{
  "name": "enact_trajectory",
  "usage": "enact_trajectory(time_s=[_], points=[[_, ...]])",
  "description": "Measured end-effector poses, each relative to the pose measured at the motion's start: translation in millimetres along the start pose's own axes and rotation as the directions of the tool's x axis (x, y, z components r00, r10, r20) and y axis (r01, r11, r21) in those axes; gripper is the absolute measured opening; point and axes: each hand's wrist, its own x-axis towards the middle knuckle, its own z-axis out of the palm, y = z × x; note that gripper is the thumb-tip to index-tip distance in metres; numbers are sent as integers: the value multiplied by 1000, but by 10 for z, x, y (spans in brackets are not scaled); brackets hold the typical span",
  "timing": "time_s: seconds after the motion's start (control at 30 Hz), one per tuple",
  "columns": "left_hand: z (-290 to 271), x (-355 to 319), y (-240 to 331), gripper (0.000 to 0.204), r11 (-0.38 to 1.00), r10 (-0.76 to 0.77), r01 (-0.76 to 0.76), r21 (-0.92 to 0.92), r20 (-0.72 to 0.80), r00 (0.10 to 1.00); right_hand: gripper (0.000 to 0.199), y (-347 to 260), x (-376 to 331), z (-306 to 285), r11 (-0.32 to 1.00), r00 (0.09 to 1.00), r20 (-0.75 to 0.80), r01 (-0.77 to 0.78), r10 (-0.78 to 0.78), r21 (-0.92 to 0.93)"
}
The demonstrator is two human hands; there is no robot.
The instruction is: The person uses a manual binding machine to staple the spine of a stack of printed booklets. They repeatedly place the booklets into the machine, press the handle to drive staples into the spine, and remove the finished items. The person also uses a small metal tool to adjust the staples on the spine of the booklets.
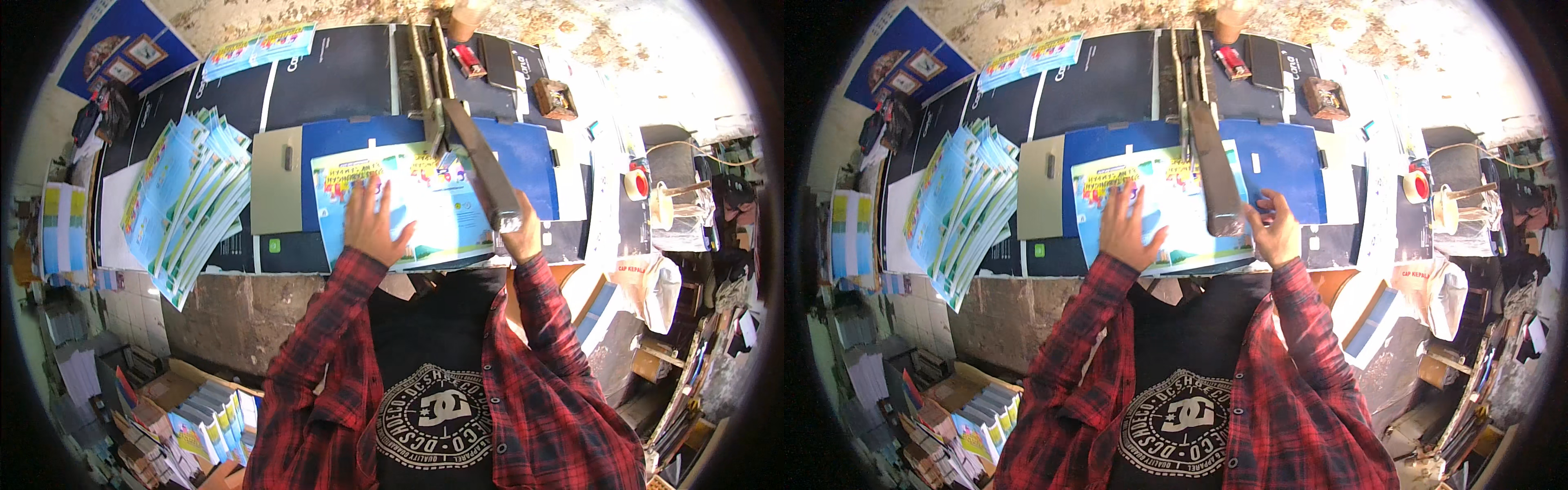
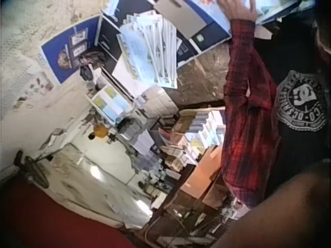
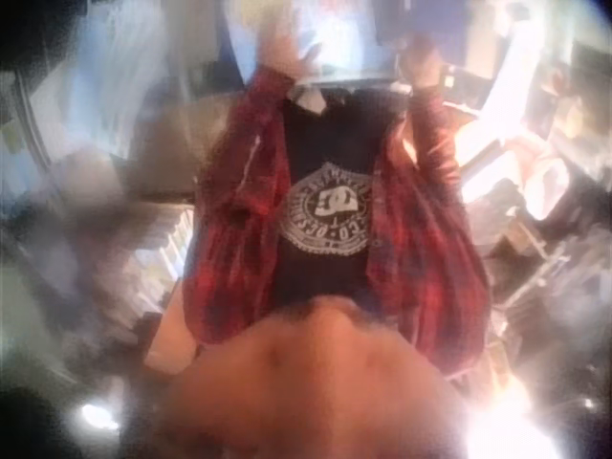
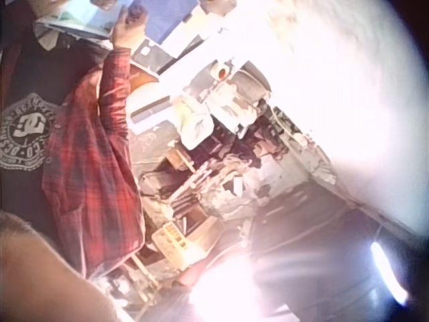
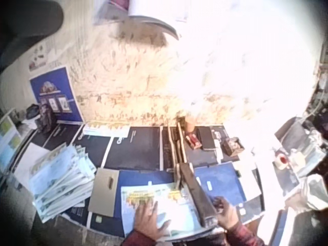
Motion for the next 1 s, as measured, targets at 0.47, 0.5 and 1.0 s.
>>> enact_trajectory(time_s=[0.47,0.5,1.0], points=[[-122,-630,70,85,968,205,-241,74,324,924,34,287,957,-244,994,967,-241,100,-88,39],[-182,-622,88,81,967,198,-239,86,338,920,35,384,1259,-278,992,967,-228,104,-117,-68],[-2492,-1585,53,17,904,-427,401,-146,-286,858,67,-2290,793,-487,799,800,103,598,-591,-62]])
